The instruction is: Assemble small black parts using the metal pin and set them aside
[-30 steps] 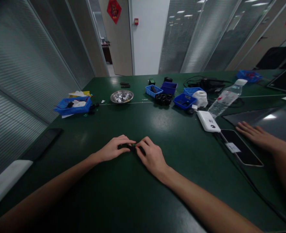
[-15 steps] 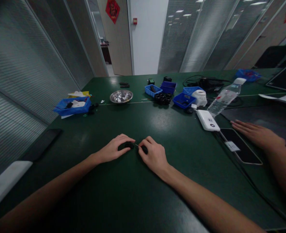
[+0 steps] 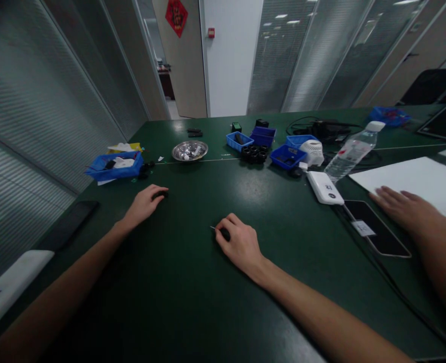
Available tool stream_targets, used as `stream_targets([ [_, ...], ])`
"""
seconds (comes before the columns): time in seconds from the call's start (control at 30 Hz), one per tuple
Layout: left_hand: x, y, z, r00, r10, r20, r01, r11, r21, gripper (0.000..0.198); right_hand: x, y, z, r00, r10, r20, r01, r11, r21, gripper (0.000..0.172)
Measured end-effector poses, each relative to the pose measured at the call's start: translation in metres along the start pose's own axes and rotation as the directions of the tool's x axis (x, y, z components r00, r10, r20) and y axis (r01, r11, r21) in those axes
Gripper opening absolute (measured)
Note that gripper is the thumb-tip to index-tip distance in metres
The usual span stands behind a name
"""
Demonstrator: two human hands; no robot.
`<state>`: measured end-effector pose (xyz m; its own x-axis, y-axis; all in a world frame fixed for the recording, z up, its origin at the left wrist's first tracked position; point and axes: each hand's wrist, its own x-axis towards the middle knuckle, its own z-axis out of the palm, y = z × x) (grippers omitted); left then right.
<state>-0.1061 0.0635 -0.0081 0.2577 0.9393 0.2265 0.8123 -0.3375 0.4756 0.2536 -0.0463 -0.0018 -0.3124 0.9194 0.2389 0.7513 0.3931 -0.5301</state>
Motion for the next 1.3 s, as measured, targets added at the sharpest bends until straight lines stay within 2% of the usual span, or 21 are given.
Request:
stream_targets([
  [0.07,0.0,-0.04,-0.016,0.983,-0.141,-0.12,0.156,0.98,0.127,0.035,0.0,0.001,-0.001,1.0,-0.007,0.0,0.007,1.0,0.007,0.013],
  [0.17,-0.005,-0.086,-0.033,0.931,-0.255,-0.262,0.318,0.918,0.236,0.037,-0.001,0.002,-0.001,1.0,-0.002,0.006,0.002,1.0,0.015,0.012],
  [0.3,-0.012,-0.113,-0.043,0.892,-0.32,-0.319,0.408,0.873,0.266,0.04,-0.001,0.001,-0.002,1.0,0.006,0.016,-0.006,1.0,0.024,0.012],
  [0.43,-0.013,-0.124,-0.048,0.902,-0.323,-0.288,0.397,0.882,0.253,0.041,-0.001,-0.001,-0.004,1.0,0.004,0.006,-0.004,1.0,0.027,0.013],
  [0.5,-0.014,-0.131,-0.049,0.892,-0.327,-0.311,0.403,0.888,0.22,0.041,-0.001,-0.002,-0.005,1.0,0.001,0.003,-0.001,1.0,0.027,0.012],
  [0.67,-0.018,-0.146,-0.05,0.799,-0.406,-0.444,0.49,0.868,0.087,0.034,-0.001,0.0,-0.006,1.0,0.01,0.019,-0.011,0.999,0.034,0.011],
  [0.8,-0.02,-0.146,-0.048,0.805,-0.314,-0.503,0.406,0.91,0.082,0.027,-0.001,0.001,-0.005,1.0,0.012,0.027,-0.013,0.999,0.036,0.011],
  [1.03,-0.021,-0.145,-0.047,0.822,-0.225,-0.523,0.352,0.923,0.155,0.027,-0.001,-0.003,-0.007,1.0,0.004,0.029,-0.005,1.0,0.031,0.011],
  [1.17,-0.022,-0.144,-0.046,0.819,-0.243,-0.52,0.366,0.919,0.147,0.028,-0.002,-0.002,-0.006,1.0,-0.002,0.028,0.001,0.999,0.042,0.011],
  [1.3,-0.022,-0.14,-0.047,0.793,-0.28,-0.542,0.41,0.902,0.134,0.029,-0.002,-0.001,-0.005,1.0,-0.002,0.027,0.001,0.999,0.04,0.012],
])
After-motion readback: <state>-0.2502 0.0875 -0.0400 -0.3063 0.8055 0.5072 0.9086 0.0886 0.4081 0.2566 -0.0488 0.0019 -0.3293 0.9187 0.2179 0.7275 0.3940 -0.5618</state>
